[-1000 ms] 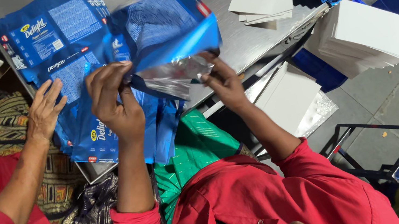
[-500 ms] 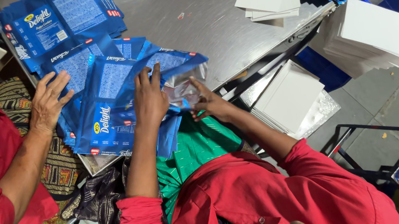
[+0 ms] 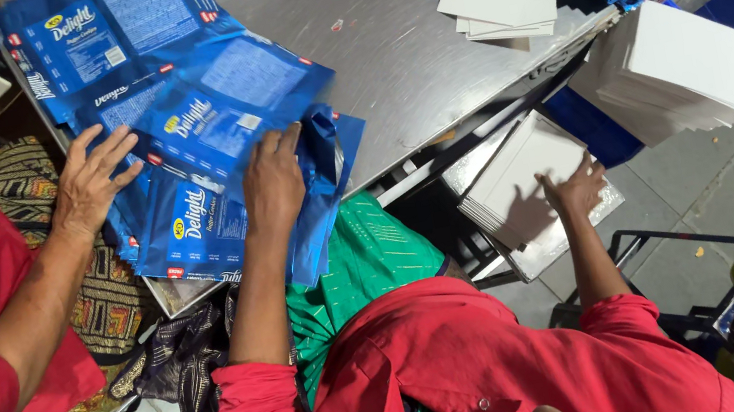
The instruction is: The person inserts white rectangular pads into blue foil pouches at a metal table. They pick up a pad, place it inside an open pouch, and set the filled pouch aside. Coworkers perform the same task nearby.
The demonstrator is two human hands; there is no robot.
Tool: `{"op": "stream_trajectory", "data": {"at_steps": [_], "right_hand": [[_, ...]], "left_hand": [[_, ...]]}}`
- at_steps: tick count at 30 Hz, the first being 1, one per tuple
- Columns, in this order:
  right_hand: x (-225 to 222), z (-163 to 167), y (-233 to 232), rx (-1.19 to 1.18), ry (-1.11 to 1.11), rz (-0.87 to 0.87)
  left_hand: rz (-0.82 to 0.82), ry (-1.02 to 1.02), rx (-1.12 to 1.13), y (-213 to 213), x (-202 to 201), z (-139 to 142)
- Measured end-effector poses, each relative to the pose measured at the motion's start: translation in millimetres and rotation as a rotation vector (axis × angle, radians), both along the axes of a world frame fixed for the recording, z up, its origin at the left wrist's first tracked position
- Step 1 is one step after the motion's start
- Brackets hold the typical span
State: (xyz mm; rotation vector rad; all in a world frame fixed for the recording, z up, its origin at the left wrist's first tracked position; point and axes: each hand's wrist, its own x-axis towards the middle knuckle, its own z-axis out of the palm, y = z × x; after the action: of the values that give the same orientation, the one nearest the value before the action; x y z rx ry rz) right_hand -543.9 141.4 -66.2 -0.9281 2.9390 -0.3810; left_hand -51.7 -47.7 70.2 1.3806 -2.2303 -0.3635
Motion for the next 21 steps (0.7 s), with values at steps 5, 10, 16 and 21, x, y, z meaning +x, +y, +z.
{"op": "stream_trajectory", "data": {"at_steps": [5,10,16,21], "right_hand": [[14,-8,39,-0.223,-0.509,-0.186],[8,-4,38,-0.152,-0.625,-0.243],[-5,-2,39,-0.169,-0.558,-0.272],[-17,-19,28,0.091,-0.358,-0.314]], "left_hand": [[0.117,-0.125,-0.196,-9,15,-30],[0.162,-0.164,-0.107,-18,31,-60],[0.202,-0.306,-0.122,-31,47,-92],[0.162,-0.132,-0.091,-42,54,-114]]}}
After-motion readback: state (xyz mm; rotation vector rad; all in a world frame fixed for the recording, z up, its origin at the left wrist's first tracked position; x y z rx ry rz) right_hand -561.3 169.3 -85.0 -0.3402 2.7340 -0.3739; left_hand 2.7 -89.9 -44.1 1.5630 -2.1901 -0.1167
